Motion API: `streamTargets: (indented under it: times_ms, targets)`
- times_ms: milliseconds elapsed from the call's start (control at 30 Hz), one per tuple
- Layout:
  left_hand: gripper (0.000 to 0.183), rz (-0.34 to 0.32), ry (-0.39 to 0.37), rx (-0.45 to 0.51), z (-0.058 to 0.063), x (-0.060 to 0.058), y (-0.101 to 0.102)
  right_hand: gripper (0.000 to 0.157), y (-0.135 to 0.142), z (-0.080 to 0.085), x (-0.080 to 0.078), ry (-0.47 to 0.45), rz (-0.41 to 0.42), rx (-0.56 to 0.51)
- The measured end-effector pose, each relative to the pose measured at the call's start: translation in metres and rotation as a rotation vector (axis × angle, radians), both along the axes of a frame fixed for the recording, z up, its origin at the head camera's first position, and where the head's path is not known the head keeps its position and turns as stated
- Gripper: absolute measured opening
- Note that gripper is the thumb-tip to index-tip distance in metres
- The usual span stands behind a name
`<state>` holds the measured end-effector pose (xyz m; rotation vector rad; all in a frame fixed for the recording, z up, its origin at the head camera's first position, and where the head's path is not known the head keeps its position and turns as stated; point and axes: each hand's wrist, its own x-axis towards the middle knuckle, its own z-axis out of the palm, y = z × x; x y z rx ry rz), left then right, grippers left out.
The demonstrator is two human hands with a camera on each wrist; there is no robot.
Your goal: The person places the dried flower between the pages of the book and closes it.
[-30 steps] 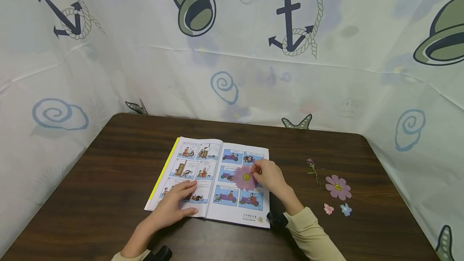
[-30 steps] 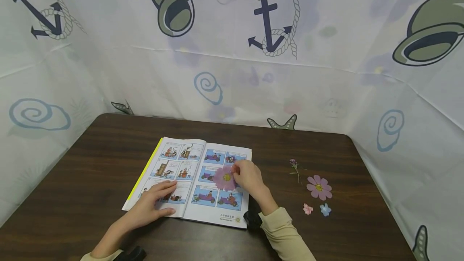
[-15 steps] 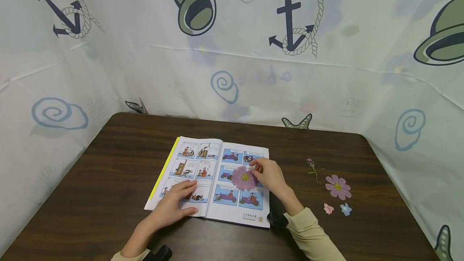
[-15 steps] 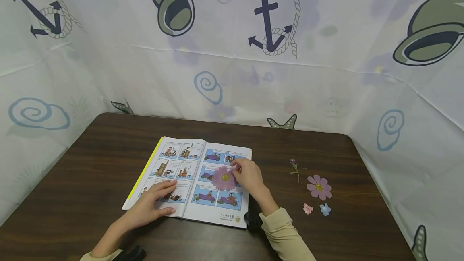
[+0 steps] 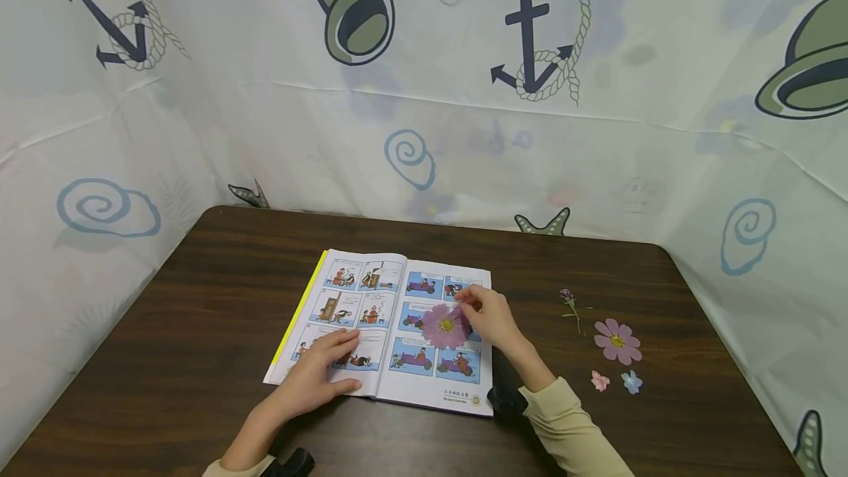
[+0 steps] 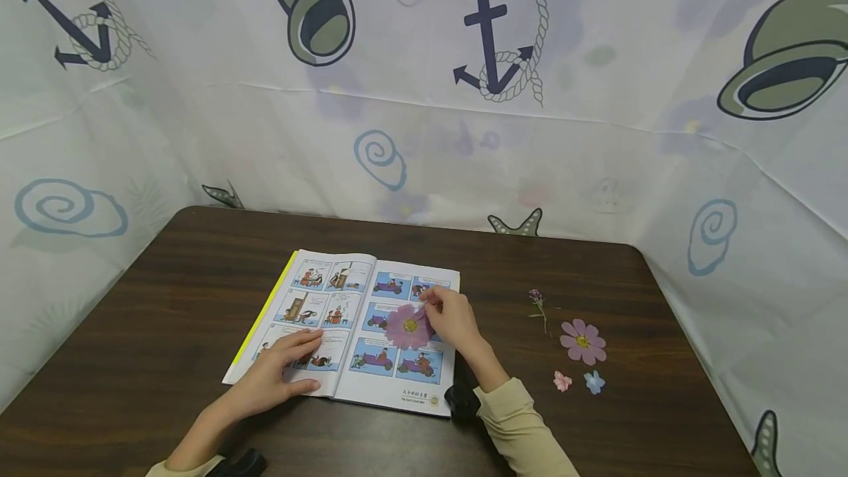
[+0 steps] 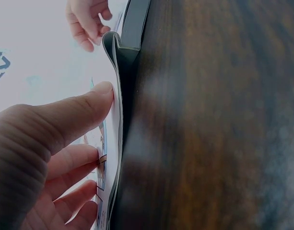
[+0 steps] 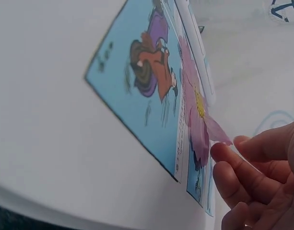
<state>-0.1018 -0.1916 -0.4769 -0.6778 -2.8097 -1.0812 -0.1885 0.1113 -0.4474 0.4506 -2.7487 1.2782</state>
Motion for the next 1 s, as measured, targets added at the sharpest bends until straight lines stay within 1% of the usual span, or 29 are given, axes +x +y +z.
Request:
streamTargets:
  times_ms: [67,400,533,633,767,867,1000]
  targets:
    - [0.063,0.002,-0.002,0.002,0.0001,0.0001,0.0002,0.007,-0.0003,-0.0005,-0.0002,-0.003,0.000,-0.014]
    - [0.063,0.003,0.010,0.005,0.0000,0.0004,0.0005,0.010,-0.0062,-0.0008,-0.0020,-0.025,0.004,-0.011]
    - [0.062,0.000,0.010,0.005,-0.0001,0.0004,0.0004,0.012,-0.0072,-0.0014,-0.0018,-0.011,-0.003,0.020]
    - [0.062,0.000,0.013,0.004,0.0000,0.0003,0.0006,0.014,-0.0074,-0.0018,-0.0018,0.010,-0.021,0.075]
    - [0.062,0.003,0.010,0.001,0.0000,0.0001,0.0009,0.015,-0.0072,-0.0019,-0.0017,0.013,-0.046,0.129]
    - [0.063,0.002,0.003,-0.001,0.0001,0.0000,0.0005,0.015,-0.0066,-0.0008,-0.0007,0.012,-0.051,0.126]
    - [0.062,-0.005,0.005,-0.011,0.0029,0.0001,-0.0003,0.015,-0.0048,0.0011,0.0010,0.041,-0.043,0.103]
